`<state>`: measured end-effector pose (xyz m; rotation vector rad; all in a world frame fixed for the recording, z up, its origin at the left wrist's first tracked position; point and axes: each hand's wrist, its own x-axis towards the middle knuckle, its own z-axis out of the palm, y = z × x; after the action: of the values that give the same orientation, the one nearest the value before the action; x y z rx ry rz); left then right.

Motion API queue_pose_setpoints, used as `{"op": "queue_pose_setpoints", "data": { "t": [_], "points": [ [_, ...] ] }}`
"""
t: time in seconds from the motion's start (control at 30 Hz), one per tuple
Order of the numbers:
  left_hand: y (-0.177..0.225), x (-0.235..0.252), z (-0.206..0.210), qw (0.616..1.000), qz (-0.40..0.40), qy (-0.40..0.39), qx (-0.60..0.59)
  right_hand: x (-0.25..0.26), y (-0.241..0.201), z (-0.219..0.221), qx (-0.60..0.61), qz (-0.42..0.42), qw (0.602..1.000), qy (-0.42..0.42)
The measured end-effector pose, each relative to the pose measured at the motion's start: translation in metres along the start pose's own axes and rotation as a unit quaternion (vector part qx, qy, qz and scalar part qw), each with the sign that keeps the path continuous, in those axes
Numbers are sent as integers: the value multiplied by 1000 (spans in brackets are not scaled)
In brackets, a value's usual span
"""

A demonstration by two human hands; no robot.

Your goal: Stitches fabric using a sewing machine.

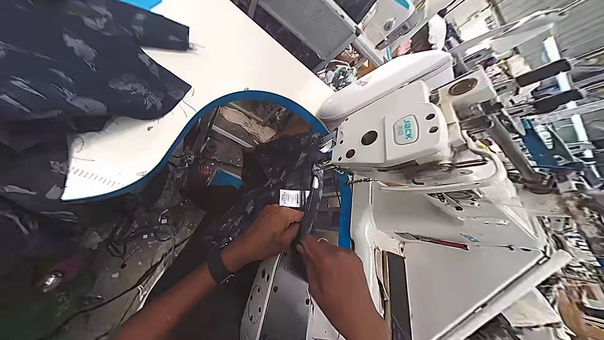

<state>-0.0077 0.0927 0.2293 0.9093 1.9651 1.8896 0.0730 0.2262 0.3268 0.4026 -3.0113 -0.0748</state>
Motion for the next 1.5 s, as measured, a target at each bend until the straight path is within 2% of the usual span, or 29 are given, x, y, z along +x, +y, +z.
{"op": "queue_pose_setpoints", "data": {
  "t": [0.1,0.13,0.17,0.23,0.27,0.3,0.33,0.37,0.4,0.47,0.5,0.57,0.63,0.7,0.77,0.87,0.93,1.0,1.2,1.5],
  "points": [
    [14,-6,-11,988,-59,145,7,-13,41,-34,-16,73,997,34],
    [19,0,-19,980,-71,178,53,-15,58,-44,-42,96,993,60],
    [25,12,-25,977,-72,167,108,-16,72,-48,-67,108,988,85],
    [45,46,-13,975,-76,9,208,-14,85,-50,-96,106,982,120],
    [58,65,1,956,-92,-85,264,-13,84,-50,-100,101,981,135],
    [69,76,16,933,-103,-141,315,-14,80,-48,-96,99,980,144],
    [78,77,26,917,-116,-164,344,-18,76,-42,-89,103,979,151],
    [84,67,32,915,-128,-156,350,-25,73,-33,-73,112,979,155],
    [84,51,36,925,-136,-111,336,-34,72,-22,-51,123,979,155],
    [73,12,39,944,-121,64,299,-49,66,2,25,143,977,153],
    [65,-3,38,948,-115,126,268,-53,58,11,82,150,973,155],
    [53,-28,40,965,-109,139,195,-61,34,19,216,155,952,149],
    [38,-35,49,965,-39,171,192,-57,10,18,298,132,933,152],
    [30,-33,52,961,-1,190,202,-56,-8,15,259,105,943,178],
    [25,-19,48,952,17,206,226,-48,-12,16,164,65,962,207],
    [23,-10,40,962,15,172,213,-42,-12,23,57,27,968,244],
    [23,-17,39,970,18,157,183,-37,-8,28,33,18,964,263],
    [19,-27,44,970,34,176,161,-31,-4,36,57,28,962,264],
    [5,-18,56,927,91,272,241,-14,10,60,158,24,939,305],
    [-1,31,46,855,122,334,378,26,31,70,140,46,929,339]
  ]
}}
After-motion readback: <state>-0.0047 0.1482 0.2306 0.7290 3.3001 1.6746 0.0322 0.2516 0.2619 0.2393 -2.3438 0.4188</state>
